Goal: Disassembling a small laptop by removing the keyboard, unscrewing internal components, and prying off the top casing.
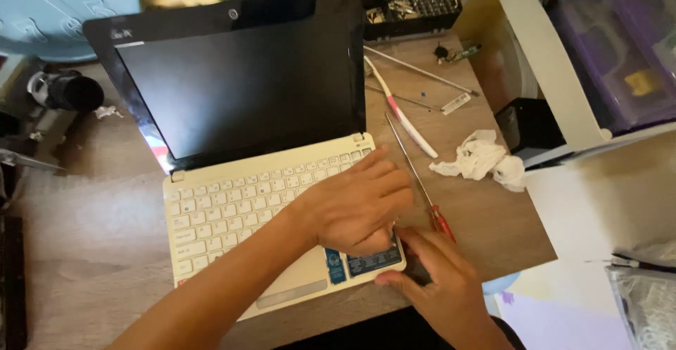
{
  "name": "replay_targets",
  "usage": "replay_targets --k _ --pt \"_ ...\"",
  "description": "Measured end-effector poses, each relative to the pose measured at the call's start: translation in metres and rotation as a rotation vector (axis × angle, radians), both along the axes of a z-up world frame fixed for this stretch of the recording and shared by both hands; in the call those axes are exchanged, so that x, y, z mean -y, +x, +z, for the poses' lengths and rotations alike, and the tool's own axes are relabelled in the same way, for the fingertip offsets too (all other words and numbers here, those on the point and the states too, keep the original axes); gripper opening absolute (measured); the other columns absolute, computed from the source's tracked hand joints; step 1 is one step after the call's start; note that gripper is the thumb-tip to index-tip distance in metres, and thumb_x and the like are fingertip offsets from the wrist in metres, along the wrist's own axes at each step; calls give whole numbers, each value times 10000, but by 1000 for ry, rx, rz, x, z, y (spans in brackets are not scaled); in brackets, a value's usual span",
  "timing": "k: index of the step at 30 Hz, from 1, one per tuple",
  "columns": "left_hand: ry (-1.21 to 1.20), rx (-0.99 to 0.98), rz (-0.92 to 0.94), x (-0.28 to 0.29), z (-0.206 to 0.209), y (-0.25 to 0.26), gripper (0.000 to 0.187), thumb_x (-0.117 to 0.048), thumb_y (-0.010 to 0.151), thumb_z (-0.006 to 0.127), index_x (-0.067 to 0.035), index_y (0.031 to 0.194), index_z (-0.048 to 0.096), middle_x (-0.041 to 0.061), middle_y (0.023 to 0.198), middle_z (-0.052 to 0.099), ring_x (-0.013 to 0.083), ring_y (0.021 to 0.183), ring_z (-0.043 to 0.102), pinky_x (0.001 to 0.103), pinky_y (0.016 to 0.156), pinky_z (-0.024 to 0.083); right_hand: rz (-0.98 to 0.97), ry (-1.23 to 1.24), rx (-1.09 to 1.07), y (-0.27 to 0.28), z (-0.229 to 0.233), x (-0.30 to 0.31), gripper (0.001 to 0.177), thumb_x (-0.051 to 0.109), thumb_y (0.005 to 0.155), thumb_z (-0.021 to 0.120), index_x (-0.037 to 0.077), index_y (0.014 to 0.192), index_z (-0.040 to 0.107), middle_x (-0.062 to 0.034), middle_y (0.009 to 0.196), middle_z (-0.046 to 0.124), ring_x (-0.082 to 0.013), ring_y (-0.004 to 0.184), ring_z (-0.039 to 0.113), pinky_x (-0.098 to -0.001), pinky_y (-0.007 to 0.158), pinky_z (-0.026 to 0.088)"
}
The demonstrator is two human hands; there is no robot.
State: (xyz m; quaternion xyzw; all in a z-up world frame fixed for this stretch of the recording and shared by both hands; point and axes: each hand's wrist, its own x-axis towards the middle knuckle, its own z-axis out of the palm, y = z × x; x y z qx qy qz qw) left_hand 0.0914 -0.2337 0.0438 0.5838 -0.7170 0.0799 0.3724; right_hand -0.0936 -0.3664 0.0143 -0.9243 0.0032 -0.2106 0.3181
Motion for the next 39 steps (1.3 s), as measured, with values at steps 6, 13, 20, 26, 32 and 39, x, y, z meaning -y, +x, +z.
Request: replay_targets --k 6,13,20,26,32,39 --pt "35 -1 45 -2 -1 -1 112 -135 758 490 -48 824 515 118 811 510 315 753 456 540 1063 414 -91 123 -350 0 14 4 569 367 730 873 209 1254 720 36 1119 780 -112 864 768 -264 845 603" --pt "-160 52 147 12 -18 -4 246 -288 830 511 -92 945 606 119 861 595 337 865 627 532 1060 497 -236 747 -324 100 66 21 377 225 982 574 23 1249 749 -173 1055 787 -227 933 728 -392 851 604" --pt "-326 66 293 -37 -9 2 205 -260 937 501 -88 935 613 101 877 584 318 852 636 455 878 558 52 872 -442 141 42 24 292 168 967 692 -38 1172 729 -157 922 742 -196 808 685 -404 702 598" --pt "31 3 979 -157 -13 45 99 -200 933 625 -158 945 714 48 886 655 284 874 666 405 822 530 85 1001 -310 140 17 31 303 175 1000 653 -36 1217 660 -158 757 693 -252 609 728 -402 520 632" --pt "219 3 1006 -185 10 36 298 -224 1032 552 -86 799 677 60 721 642 320 643 556 461 649 465 -101 941 -370 136 38 16 235 137 1032 615 -20 1176 715 -151 754 637 -242 525 543 -355 458 504" --pt "331 -758 1055 -189 54 22 322 -365 973 645 -101 811 731 -14 630 648 123 601 577 333 598 438 -278 593 -539 132 73 -9 208 177 1083 560 64 1116 732 -82 990 763 -213 833 681 -356 814 528"
